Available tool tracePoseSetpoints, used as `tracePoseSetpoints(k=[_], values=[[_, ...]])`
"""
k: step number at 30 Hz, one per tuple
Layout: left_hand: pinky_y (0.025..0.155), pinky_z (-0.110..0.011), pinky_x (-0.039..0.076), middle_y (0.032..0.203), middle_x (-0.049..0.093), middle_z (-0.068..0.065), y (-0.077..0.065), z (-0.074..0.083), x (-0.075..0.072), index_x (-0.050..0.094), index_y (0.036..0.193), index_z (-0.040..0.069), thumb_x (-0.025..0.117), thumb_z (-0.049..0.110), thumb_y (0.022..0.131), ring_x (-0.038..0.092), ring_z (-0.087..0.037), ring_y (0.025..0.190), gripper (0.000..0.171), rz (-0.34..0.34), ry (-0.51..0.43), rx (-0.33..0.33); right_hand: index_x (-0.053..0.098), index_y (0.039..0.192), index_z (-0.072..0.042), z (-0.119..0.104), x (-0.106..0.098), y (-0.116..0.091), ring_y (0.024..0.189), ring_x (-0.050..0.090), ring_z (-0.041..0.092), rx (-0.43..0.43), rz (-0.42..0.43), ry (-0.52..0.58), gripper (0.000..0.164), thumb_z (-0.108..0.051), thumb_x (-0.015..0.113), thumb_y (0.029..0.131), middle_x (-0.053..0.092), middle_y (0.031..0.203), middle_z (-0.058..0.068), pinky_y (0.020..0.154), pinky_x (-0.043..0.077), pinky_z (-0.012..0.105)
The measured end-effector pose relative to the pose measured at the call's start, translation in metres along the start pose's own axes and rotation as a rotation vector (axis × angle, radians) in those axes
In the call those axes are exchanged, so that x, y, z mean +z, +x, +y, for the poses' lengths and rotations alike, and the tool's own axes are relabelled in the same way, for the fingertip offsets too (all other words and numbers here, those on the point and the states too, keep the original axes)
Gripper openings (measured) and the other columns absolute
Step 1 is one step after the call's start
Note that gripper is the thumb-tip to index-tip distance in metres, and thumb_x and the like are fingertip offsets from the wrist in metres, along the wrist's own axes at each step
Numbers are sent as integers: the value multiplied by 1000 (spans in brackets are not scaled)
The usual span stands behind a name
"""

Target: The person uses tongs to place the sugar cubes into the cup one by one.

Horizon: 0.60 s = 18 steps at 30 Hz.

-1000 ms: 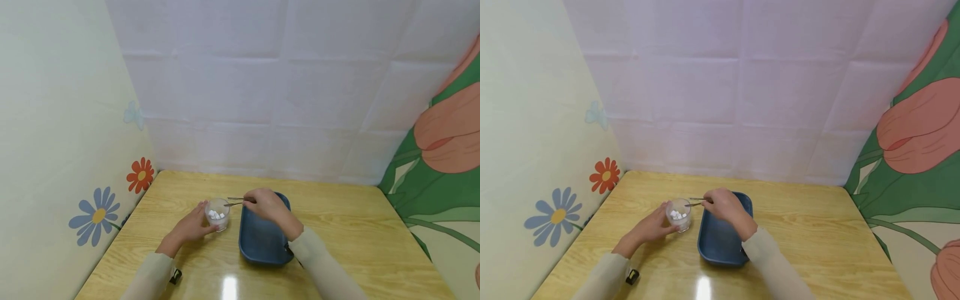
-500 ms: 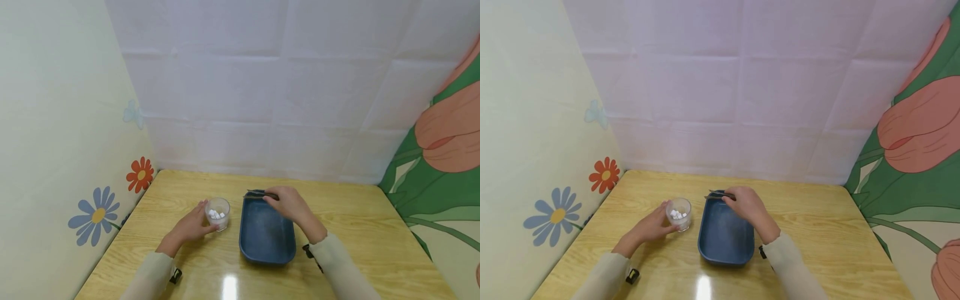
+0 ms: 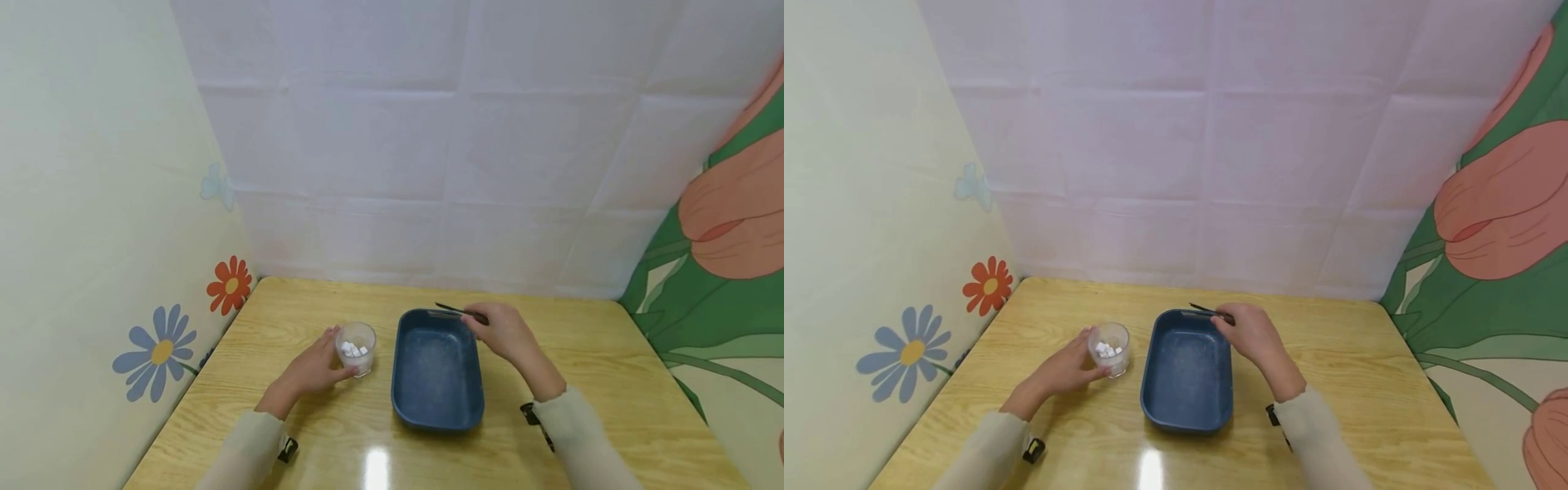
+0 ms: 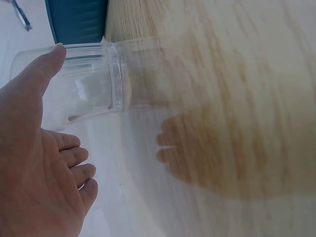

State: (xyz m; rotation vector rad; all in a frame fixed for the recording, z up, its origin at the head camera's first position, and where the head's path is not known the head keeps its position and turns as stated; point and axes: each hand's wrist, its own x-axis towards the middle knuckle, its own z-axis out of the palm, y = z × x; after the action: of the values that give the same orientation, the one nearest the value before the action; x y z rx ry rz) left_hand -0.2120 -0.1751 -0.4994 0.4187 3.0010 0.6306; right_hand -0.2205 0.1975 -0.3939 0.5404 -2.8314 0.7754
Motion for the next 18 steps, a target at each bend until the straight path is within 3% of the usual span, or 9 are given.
tracePoseSetpoints(k=[9,18], values=[[111,-47,25,154,19,-9,-1,1,0,19,149,8,58,68,76,17,-25,142,103,-3,-4,-1,68,103,-11,31,-5,-13,61,60,9,77,23,24,21,-26,59,92,62,71,-3,51,46,27],[110,-47,25,154,19,-11,0,0,-1,19,149,8,57,69,77,17,-26,142,103,0,12,9,65,114,-4,58,-10,-28,64,63,11,153,50,31,31,-26,58,93,68,89,11,54,51,28]])
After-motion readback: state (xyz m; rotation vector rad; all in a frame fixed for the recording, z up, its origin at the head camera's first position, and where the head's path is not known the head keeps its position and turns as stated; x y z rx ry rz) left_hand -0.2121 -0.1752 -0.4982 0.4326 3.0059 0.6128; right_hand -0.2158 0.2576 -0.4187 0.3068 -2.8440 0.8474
